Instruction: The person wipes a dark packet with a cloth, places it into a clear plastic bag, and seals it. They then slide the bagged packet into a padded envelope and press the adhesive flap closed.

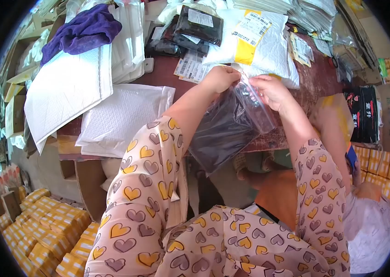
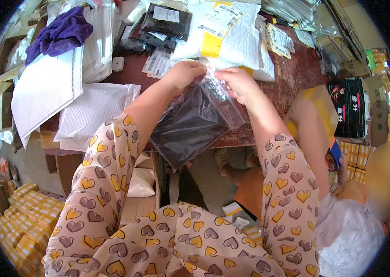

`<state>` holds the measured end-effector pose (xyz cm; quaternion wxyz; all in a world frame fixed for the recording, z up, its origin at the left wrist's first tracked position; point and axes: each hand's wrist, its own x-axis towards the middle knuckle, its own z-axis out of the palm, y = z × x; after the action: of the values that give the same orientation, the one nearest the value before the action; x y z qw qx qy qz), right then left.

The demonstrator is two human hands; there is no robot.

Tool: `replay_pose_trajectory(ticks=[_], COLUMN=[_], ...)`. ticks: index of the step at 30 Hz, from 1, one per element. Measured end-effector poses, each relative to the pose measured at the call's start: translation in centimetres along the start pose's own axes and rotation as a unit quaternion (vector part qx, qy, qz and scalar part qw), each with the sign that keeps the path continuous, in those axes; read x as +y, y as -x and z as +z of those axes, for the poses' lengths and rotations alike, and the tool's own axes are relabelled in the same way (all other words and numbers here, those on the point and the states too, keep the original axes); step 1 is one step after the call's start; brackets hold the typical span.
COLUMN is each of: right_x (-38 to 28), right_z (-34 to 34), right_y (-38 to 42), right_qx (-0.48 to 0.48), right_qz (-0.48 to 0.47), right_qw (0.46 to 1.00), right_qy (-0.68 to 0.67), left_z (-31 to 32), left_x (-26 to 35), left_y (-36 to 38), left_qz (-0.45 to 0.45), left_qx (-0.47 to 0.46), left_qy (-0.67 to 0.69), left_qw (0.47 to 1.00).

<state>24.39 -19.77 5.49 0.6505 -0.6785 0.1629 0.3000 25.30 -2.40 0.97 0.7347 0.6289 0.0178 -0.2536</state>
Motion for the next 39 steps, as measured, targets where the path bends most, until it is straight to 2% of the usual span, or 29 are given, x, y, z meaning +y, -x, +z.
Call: replay_pose_trajectory(ticks=[11,14,16,17,22,23,25,29,31,32,33,34,36,37,38,39], right_x=[0.3,0.8,1.6,1.7,3.2,4.3,5.0,8.6,13.0,15.5,16.5,15.5,13.8,13.3,12.1,10.6], right_z=[0.1,0.1,0.4,0.4,-1.1,-1.4,-2.1,-3.8,-8.1,-9.0,-9.5,-8.5,-4.8,-5.0,-4.5,-3.6], right_y=[-0.1,-0.7,-1.1,-1.2,0.8,1.9,5.2,10.4,12.1,14.7,15.7,15.5,16.9,15.7,14.3,12.4], right_qx=[-0.009,-0.006,0.011,0.012,0.031,0.082,0.080,0.171,0.122,0.198,0.268,0.264,0.284,0.237,0.261,0.280], right_qz=[0.006,-0.016,-0.094,-0.092,-0.113,-0.096,-0.043,0.007,-0.021,0.016,0.043,0.038,-0.073,-0.138,-0.191,-0.243], right_qw=[0.999,0.999,0.995,0.995,0.968,0.967,0.982,0.982,0.986,0.976,0.961,0.962,0.956,0.961,0.940,0.912], right_qy=[0.031,0.036,0.044,0.044,0.224,0.222,0.163,0.075,0.108,0.084,0.061,0.064,0.032,0.038,0.109,0.177], left_z=[0.7,1.0,1.3,1.5,2.1,2.0,1.8,1.8,1.3,0.3,-0.6,-0.8,-0.2,-0.1,0.1,0.4], left_x=[0.5,0.7,0.3,0.2,-1.2,-1.2,-1.0,-0.3,-0.5,-0.7,-0.8,-1.1,-1.2,-1.0,-0.8,-0.5], left_y=[0.2,0.3,0.0,0.0,-0.2,-0.2,-0.1,0.3,-0.1,-0.6,-0.8,-0.8,-0.1,0.1,0.5,1.1], left_qz=[0.001,0.006,0.026,0.025,0.047,0.047,0.033,0.030,0.018,0.014,0.038,0.053,0.056,0.067,0.067,0.108], left_qx=[0.004,0.017,0.023,0.022,0.084,0.083,0.083,0.094,0.131,0.118,0.112,0.099,0.081,0.065,0.066,0.147], left_qy=[-0.037,-0.053,-0.071,-0.070,-0.035,-0.033,-0.008,-0.049,0.044,0.085,0.058,0.030,0.007,-0.018,-0.022,-0.111], left_qw=[0.999,0.998,0.997,0.997,0.995,0.995,0.996,0.994,0.990,0.989,0.991,0.993,0.995,0.995,0.995,0.977])
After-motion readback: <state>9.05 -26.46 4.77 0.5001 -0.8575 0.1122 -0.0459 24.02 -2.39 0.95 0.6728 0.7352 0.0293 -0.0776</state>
